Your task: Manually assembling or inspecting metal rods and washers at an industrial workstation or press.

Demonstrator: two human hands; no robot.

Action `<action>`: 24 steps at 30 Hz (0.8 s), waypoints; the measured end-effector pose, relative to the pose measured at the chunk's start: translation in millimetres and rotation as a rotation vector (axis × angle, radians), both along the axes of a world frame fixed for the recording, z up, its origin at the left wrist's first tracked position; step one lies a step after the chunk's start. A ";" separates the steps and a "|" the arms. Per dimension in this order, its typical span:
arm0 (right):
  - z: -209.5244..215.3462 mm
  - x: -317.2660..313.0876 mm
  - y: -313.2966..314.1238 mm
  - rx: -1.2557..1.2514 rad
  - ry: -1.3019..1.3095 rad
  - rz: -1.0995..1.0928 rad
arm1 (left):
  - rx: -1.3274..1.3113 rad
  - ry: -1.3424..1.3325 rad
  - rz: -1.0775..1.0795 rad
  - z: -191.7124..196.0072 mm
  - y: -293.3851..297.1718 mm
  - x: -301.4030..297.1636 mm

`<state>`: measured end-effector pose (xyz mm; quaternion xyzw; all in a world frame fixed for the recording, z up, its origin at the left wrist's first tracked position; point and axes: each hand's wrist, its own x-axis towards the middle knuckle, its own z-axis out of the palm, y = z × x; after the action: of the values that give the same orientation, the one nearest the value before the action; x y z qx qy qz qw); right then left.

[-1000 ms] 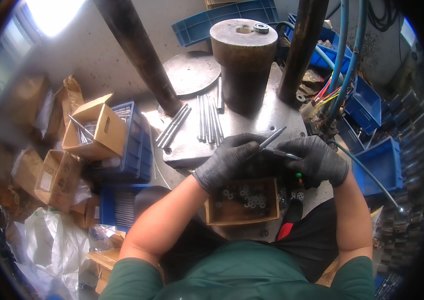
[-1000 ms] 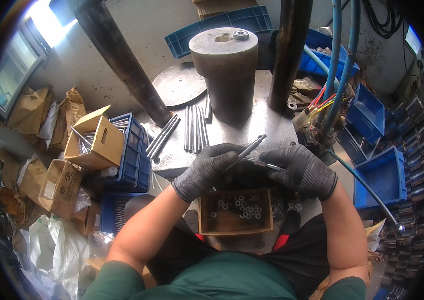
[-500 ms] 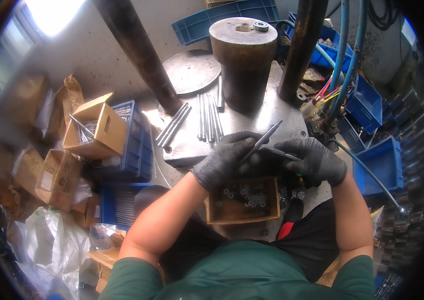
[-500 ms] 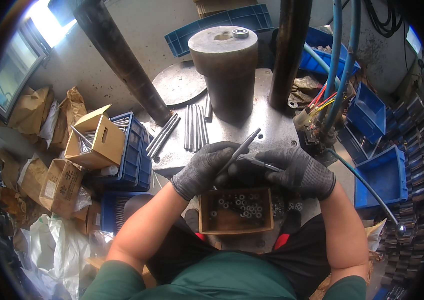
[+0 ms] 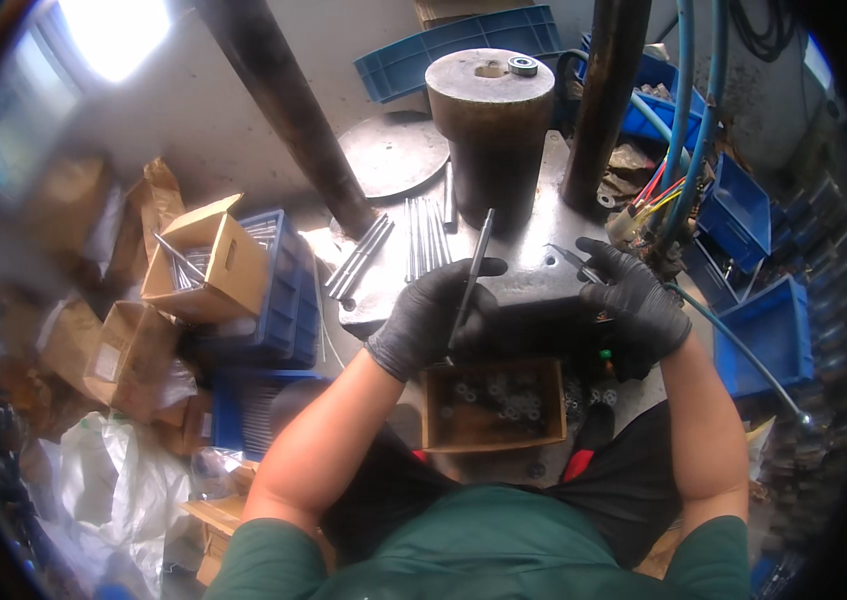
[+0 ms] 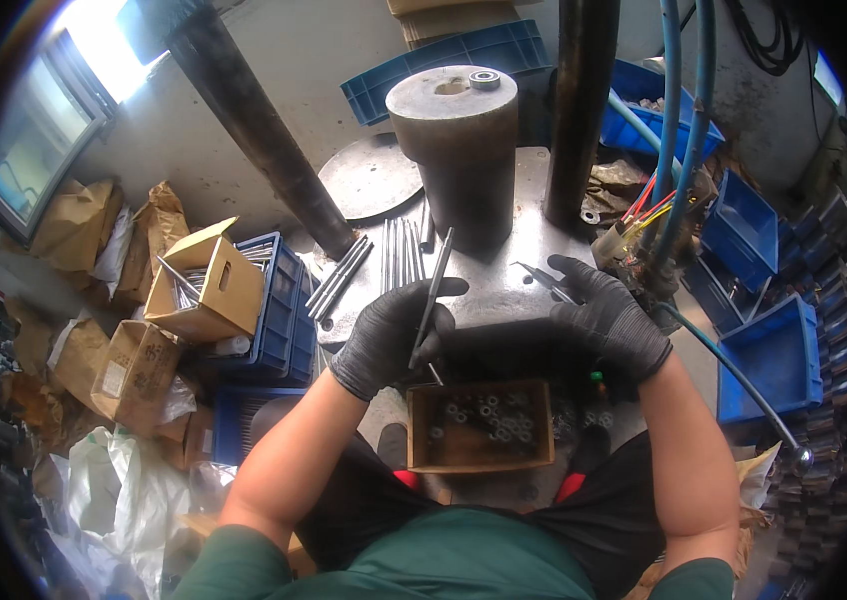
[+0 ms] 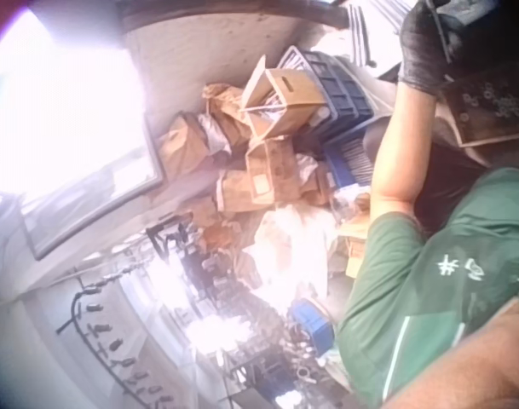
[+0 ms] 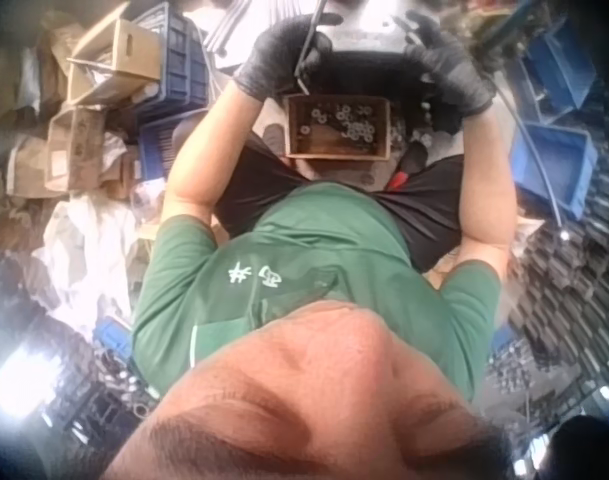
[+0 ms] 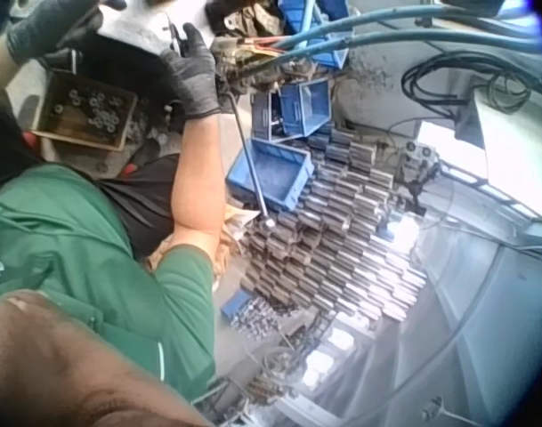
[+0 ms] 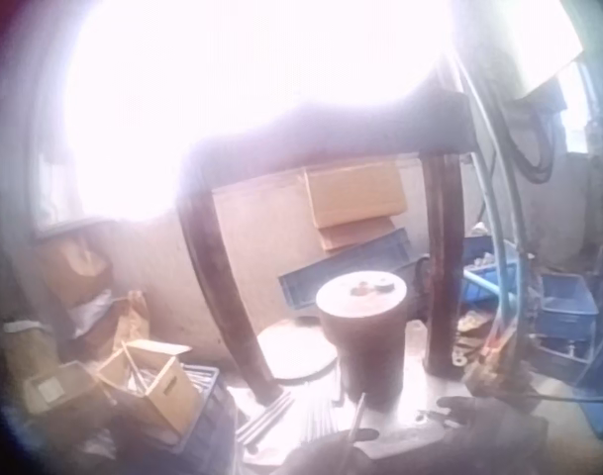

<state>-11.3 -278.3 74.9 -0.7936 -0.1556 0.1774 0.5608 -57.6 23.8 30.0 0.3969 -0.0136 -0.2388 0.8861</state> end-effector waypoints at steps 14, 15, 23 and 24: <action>-74.8 67.6 6.4 -0.522 -0.585 -0.260 | 0.378 -0.228 0.398 -11.8 10.7 -10.3; -86.2 74.0 4.7 -0.538 -0.649 -0.318 | 0.405 -0.234 0.418 -13.3 11.3 -9.5; -106.6 83.7 17.0 -0.631 -0.857 -0.417 | 0.903 -0.200 0.657 -19.0 54.9 11.9; -110.5 87.0 19.3 -0.617 -0.823 -0.408 | 1.025 -0.204 0.660 -18.6 65.5 12.2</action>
<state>75.6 -259.0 -35.6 -0.9389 -0.1462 -0.2223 0.2183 -45.4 89.2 11.3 0.7763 0.1418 0.1108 0.6041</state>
